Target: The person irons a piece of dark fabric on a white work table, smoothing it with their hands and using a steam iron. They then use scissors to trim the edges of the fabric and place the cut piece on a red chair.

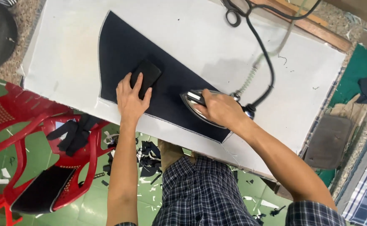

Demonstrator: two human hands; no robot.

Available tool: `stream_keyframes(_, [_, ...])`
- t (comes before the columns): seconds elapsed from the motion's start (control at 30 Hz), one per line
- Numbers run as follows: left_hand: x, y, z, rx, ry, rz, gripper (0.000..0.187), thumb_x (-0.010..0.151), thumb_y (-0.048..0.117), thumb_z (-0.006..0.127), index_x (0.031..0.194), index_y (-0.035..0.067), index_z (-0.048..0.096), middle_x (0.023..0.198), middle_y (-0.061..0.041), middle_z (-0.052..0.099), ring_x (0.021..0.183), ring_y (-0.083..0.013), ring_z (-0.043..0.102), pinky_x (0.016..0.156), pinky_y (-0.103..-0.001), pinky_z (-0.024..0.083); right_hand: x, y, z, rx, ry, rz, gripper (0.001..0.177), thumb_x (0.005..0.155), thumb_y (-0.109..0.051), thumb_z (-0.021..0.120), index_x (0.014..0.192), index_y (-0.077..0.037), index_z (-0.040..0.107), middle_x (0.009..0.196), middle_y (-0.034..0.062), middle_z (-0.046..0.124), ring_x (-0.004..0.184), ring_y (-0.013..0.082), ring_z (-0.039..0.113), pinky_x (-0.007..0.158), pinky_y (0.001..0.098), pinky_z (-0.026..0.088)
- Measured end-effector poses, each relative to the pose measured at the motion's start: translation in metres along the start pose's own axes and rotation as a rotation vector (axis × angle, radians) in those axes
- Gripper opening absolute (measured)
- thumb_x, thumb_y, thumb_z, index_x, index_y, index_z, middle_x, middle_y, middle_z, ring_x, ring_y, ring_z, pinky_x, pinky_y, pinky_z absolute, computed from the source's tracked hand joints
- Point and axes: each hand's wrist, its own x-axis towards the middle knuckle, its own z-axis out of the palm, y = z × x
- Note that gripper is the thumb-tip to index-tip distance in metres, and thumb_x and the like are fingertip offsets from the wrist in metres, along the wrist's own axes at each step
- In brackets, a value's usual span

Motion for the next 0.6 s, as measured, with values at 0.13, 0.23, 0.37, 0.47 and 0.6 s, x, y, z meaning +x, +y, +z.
stream_keyframes(0.13, [0.003,0.003,-0.002,0.016,-0.022,-0.015,0.050,0.093,0.047,0.075,0.135,0.019,0.073,0.131,-0.012,0.057,0.116,-0.0276,0.054,0.097,-0.041,0.041,-0.030,0.009,-0.002,0.010,-0.049,0.088,0.048,0.103,-0.049,0.050,0.118,-0.004,0.058,0.085,0.0238,0.074,0.087,0.0415,0.076,0.075,0.0505,0.060])
stream_keyframes(0.23, [0.003,0.002,0.001,0.028,-0.028,-0.013,0.052,0.093,0.049,0.076,0.136,0.020,0.072,0.132,-0.012,0.057,0.116,-0.0274,0.053,0.098,-0.041,0.041,-0.051,0.028,0.009,0.047,-0.080,0.137,0.049,0.103,-0.051,0.047,0.119,-0.005,0.056,0.085,0.0242,0.075,0.087,0.0421,0.076,0.075,0.0513,0.059])
stream_keyframes(0.37, [0.005,0.005,-0.008,-0.010,-0.040,0.026,0.055,0.091,0.045,0.079,0.139,0.019,0.070,0.133,-0.013,0.057,0.116,-0.0291,0.055,0.096,-0.042,0.042,-0.087,0.048,0.018,0.059,-0.064,0.211,0.050,0.103,-0.052,0.045,0.118,-0.005,0.055,0.086,0.0231,0.075,0.089,0.0406,0.076,0.077,0.0497,0.060])
stream_keyframes(0.47, [0.005,0.005,-0.008,-0.018,-0.048,0.067,0.058,0.090,0.042,0.082,0.142,0.019,0.067,0.133,-0.015,0.057,0.117,-0.0307,0.055,0.095,-0.043,0.042,-0.118,0.066,0.020,0.098,-0.060,0.310,0.051,0.103,-0.054,0.043,0.121,-0.008,0.054,0.093,0.0220,0.076,0.095,0.0395,0.076,0.082,0.0499,0.059])
stream_keyframes(0.6, [0.004,-0.008,0.004,0.012,-0.072,0.117,0.059,0.090,0.037,0.082,0.142,0.014,0.067,0.133,-0.017,0.057,0.117,-0.0337,0.056,0.096,-0.046,0.043,-0.159,0.103,0.039,0.224,0.053,0.531,0.051,0.102,-0.054,0.047,0.125,-0.009,0.055,0.099,0.0209,0.077,0.098,0.0388,0.076,0.085,0.0496,0.059])
